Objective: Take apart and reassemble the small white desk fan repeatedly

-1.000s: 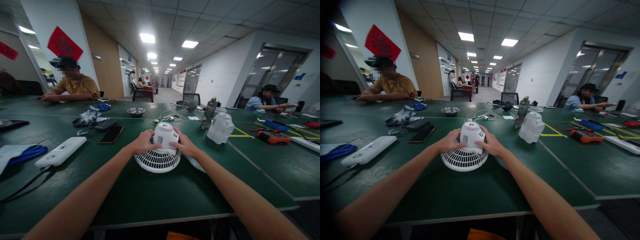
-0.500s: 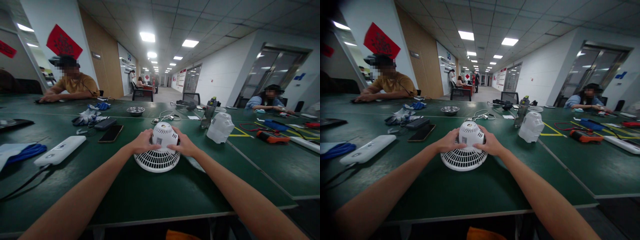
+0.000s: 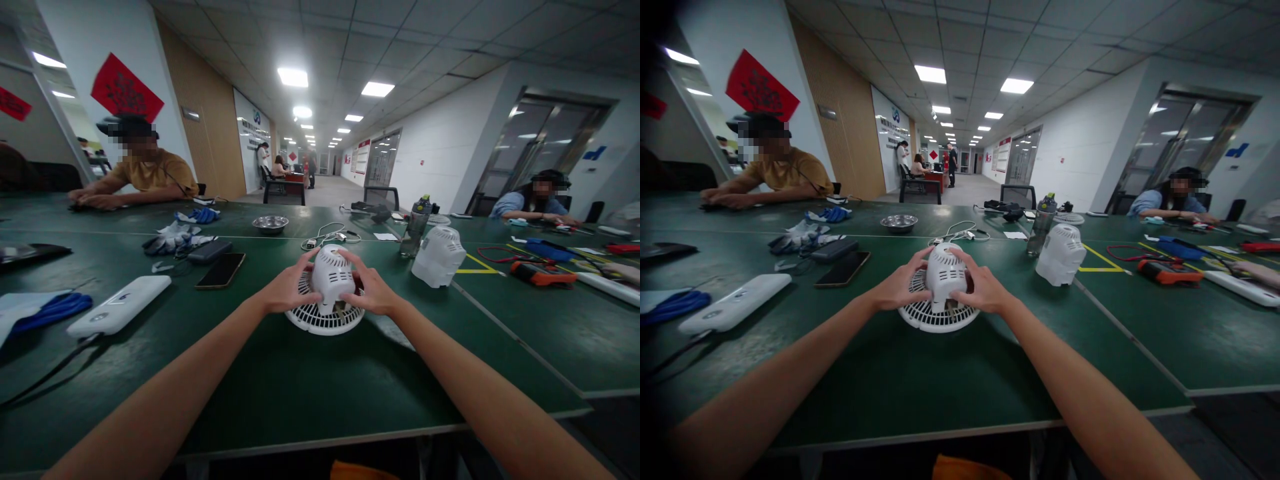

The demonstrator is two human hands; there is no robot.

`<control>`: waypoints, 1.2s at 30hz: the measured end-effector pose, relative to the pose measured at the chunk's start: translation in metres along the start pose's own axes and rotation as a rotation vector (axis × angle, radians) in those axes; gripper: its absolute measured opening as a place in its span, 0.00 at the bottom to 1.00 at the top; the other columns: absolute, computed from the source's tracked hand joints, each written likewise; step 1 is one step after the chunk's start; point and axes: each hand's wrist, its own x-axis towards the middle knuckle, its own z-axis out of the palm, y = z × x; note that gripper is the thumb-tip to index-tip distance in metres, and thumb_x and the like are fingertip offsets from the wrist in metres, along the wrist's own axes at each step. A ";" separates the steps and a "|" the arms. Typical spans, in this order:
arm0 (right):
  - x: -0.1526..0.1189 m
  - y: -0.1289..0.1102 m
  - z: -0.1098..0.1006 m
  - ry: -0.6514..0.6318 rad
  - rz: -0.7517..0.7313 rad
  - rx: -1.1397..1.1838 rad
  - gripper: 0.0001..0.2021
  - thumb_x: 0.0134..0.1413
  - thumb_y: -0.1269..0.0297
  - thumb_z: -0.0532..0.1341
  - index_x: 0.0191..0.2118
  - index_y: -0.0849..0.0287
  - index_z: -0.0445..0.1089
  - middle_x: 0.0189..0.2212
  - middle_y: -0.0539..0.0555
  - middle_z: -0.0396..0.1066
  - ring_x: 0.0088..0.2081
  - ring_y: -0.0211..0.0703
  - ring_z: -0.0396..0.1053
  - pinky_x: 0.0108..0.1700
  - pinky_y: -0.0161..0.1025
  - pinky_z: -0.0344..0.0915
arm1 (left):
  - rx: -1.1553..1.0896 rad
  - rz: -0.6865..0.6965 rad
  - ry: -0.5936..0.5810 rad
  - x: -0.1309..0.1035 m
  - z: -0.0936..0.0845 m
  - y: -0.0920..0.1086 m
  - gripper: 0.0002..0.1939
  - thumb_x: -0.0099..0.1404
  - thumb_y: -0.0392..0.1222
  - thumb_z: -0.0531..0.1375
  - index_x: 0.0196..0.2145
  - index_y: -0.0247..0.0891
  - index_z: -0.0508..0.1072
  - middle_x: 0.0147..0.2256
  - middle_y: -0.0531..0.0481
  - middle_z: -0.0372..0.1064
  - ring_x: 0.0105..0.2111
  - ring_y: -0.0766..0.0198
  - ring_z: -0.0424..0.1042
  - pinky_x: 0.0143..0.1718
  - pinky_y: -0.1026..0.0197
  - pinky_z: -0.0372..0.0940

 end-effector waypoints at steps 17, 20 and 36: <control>0.003 -0.003 0.006 -0.104 -0.045 -0.105 0.46 0.42 0.69 0.64 0.66 0.50 0.41 0.25 0.44 0.66 0.24 0.38 0.65 0.29 0.36 0.63 | 0.032 0.160 0.093 0.002 0.004 0.010 0.51 0.48 0.54 0.69 0.62 0.44 0.47 0.57 0.39 0.59 0.49 0.46 0.68 0.50 0.45 0.63; 0.003 -0.003 0.005 -0.112 -0.052 -0.097 0.45 0.43 0.68 0.64 0.66 0.50 0.41 0.25 0.44 0.67 0.24 0.38 0.65 0.30 0.36 0.63 | 0.037 0.159 0.076 0.003 0.003 0.004 0.53 0.47 0.54 0.69 0.63 0.44 0.46 0.59 0.38 0.56 0.52 0.44 0.66 0.52 0.43 0.61; 0.004 0.016 0.000 0.042 -0.050 -0.174 0.45 0.45 0.67 0.61 0.68 0.51 0.39 0.55 0.59 0.63 0.50 0.56 0.66 0.54 0.57 0.60 | 0.128 -0.013 0.241 0.003 0.016 -0.028 0.48 0.54 0.57 0.64 0.65 0.42 0.46 0.51 0.39 0.66 0.47 0.49 0.70 0.51 0.43 0.62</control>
